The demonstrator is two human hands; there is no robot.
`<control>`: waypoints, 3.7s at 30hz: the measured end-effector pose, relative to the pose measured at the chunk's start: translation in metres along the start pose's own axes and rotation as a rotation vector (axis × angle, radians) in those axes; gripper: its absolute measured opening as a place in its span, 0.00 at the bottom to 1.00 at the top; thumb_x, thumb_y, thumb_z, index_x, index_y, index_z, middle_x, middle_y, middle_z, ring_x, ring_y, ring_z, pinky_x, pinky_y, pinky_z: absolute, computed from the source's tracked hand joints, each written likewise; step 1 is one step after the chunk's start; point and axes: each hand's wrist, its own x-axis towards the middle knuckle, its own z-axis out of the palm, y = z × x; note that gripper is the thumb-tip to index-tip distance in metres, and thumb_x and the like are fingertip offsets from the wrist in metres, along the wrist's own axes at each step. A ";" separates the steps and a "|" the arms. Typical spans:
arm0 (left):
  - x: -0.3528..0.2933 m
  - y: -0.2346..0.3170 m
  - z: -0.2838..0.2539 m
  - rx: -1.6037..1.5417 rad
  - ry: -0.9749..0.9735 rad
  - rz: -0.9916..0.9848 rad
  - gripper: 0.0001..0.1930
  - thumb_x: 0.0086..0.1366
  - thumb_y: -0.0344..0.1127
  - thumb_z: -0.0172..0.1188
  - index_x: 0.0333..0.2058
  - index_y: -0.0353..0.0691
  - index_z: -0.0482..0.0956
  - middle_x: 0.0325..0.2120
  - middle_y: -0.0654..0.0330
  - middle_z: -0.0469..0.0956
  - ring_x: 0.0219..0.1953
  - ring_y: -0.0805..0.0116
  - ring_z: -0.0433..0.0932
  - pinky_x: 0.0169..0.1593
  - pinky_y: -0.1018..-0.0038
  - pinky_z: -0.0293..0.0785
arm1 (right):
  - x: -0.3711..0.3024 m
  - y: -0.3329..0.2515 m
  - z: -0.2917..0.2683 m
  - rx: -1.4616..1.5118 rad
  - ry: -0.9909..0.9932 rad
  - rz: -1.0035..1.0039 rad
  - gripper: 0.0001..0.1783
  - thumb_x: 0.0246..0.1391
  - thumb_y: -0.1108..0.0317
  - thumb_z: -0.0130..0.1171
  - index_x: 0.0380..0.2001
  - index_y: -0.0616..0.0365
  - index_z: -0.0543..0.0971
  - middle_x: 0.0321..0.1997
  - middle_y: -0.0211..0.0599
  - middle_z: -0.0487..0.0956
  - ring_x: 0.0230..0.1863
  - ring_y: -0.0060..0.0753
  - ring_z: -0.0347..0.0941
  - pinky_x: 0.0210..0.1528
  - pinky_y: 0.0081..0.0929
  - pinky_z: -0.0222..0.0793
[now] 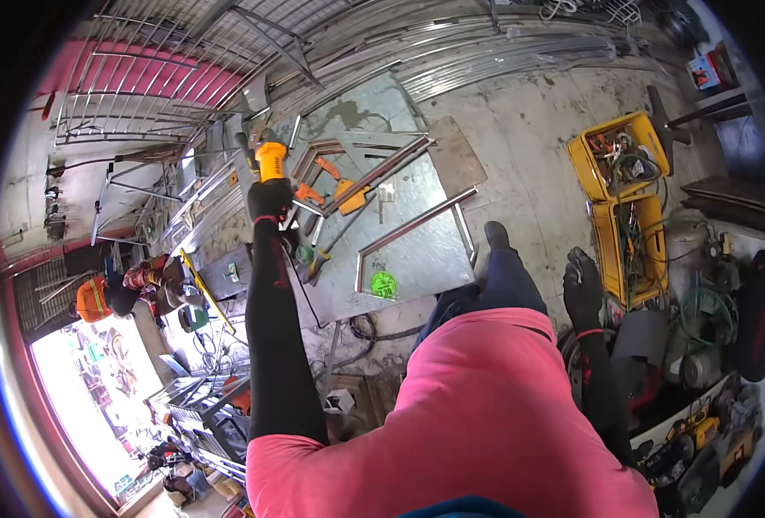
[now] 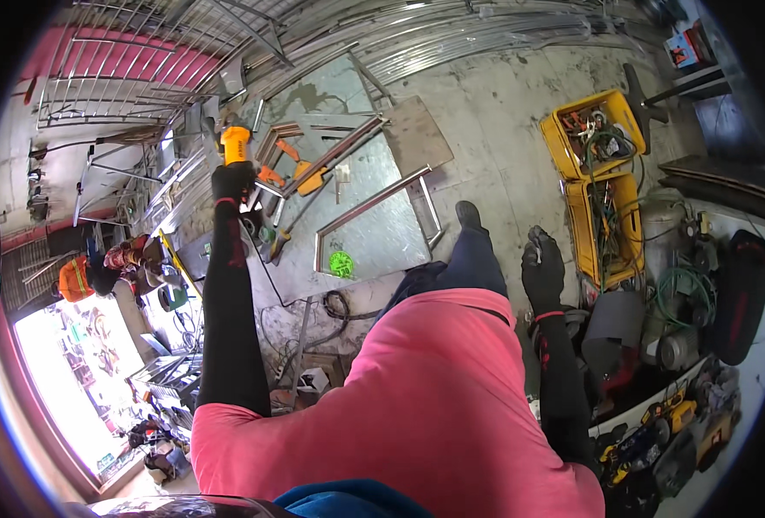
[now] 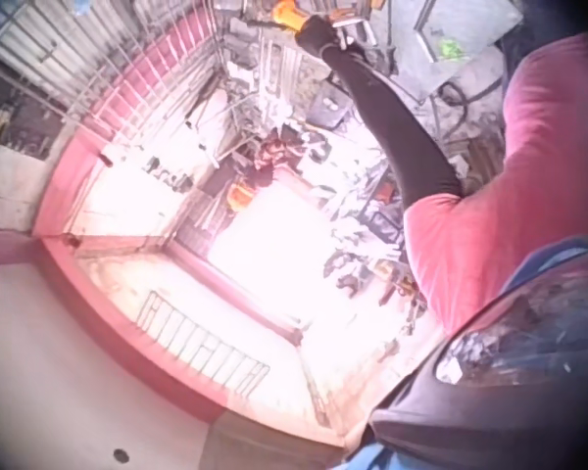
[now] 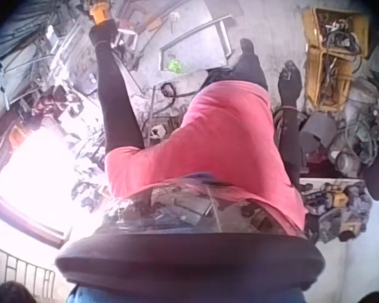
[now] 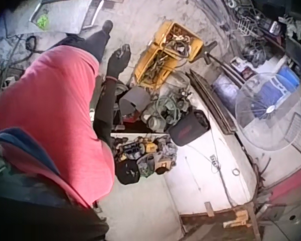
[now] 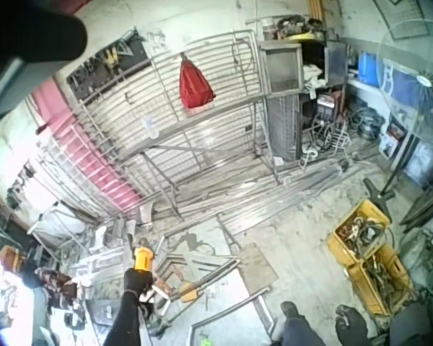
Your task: Welding two metal tubes together and smoothing the joint with an angle grinder.
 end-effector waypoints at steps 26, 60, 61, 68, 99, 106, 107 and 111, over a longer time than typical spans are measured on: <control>-0.519 -0.084 -0.007 -1.333 0.154 -0.252 0.26 0.66 0.25 0.60 0.63 0.35 0.70 0.40 0.62 0.80 0.34 0.75 0.80 0.35 0.75 0.78 | -0.131 -0.371 0.239 0.717 -1.878 0.135 0.22 0.62 0.56 0.70 0.51 0.57 0.79 0.40 0.27 0.82 0.39 0.24 0.80 0.44 0.28 0.78; -0.469 -0.188 -0.004 -0.629 0.268 -0.107 0.14 0.58 0.29 0.71 0.41 0.37 0.78 0.32 0.56 0.83 0.34 0.59 0.83 0.37 0.65 0.78 | -0.201 -0.343 0.254 0.363 -1.526 -0.352 0.29 0.58 0.41 0.72 0.45 0.58 0.85 0.37 0.37 0.87 0.38 0.34 0.84 0.43 0.35 0.78; -0.469 -0.195 0.006 -0.639 0.307 -0.059 0.12 0.59 0.28 0.69 0.40 0.37 0.77 0.30 0.59 0.82 0.32 0.63 0.83 0.35 0.67 0.77 | -0.201 -0.345 0.251 0.319 -1.592 -0.285 0.29 0.58 0.41 0.72 0.46 0.57 0.86 0.37 0.37 0.87 0.37 0.32 0.85 0.41 0.34 0.79; -0.470 -0.201 0.021 -0.848 0.344 -0.085 0.12 0.60 0.28 0.69 0.41 0.37 0.78 0.31 0.61 0.82 0.33 0.69 0.83 0.36 0.69 0.77 | -0.181 -0.366 0.222 0.186 -1.704 -0.361 0.31 0.59 0.38 0.70 0.50 0.54 0.86 0.43 0.38 0.89 0.39 0.35 0.85 0.42 0.32 0.79; -0.498 -0.227 0.019 -1.241 0.448 -0.288 0.13 0.61 0.28 0.64 0.44 0.34 0.80 0.33 0.60 0.84 0.32 0.71 0.84 0.37 0.74 0.78 | 0.078 -0.344 0.200 0.736 -0.089 -0.360 0.19 0.65 0.60 0.70 0.50 0.60 0.78 0.41 0.34 0.83 0.37 0.27 0.80 0.37 0.29 0.78; -0.487 -0.218 0.022 -1.325 0.320 -0.227 0.13 0.61 0.28 0.64 0.45 0.33 0.79 0.33 0.61 0.84 0.32 0.72 0.83 0.38 0.74 0.78 | 0.067 -0.316 0.310 0.801 -0.554 -0.369 0.18 0.70 0.66 0.62 0.58 0.59 0.74 0.30 0.30 0.79 0.29 0.26 0.78 0.33 0.30 0.75; -0.486 -0.215 0.022 -1.349 0.313 -0.208 0.13 0.61 0.28 0.65 0.45 0.33 0.79 0.33 0.61 0.84 0.32 0.72 0.83 0.38 0.74 0.78 | 0.067 -0.308 0.317 0.862 -0.587 -0.286 0.17 0.71 0.66 0.61 0.58 0.58 0.73 0.28 0.28 0.77 0.26 0.25 0.76 0.29 0.29 0.73; -0.509 -0.236 0.019 -1.246 0.368 -0.269 0.13 0.62 0.29 0.65 0.46 0.33 0.80 0.34 0.60 0.85 0.34 0.71 0.84 0.40 0.73 0.79 | 0.011 -0.324 0.324 0.720 -0.648 -0.204 0.13 0.74 0.63 0.59 0.55 0.57 0.76 0.25 0.27 0.77 0.21 0.19 0.70 0.22 0.25 0.68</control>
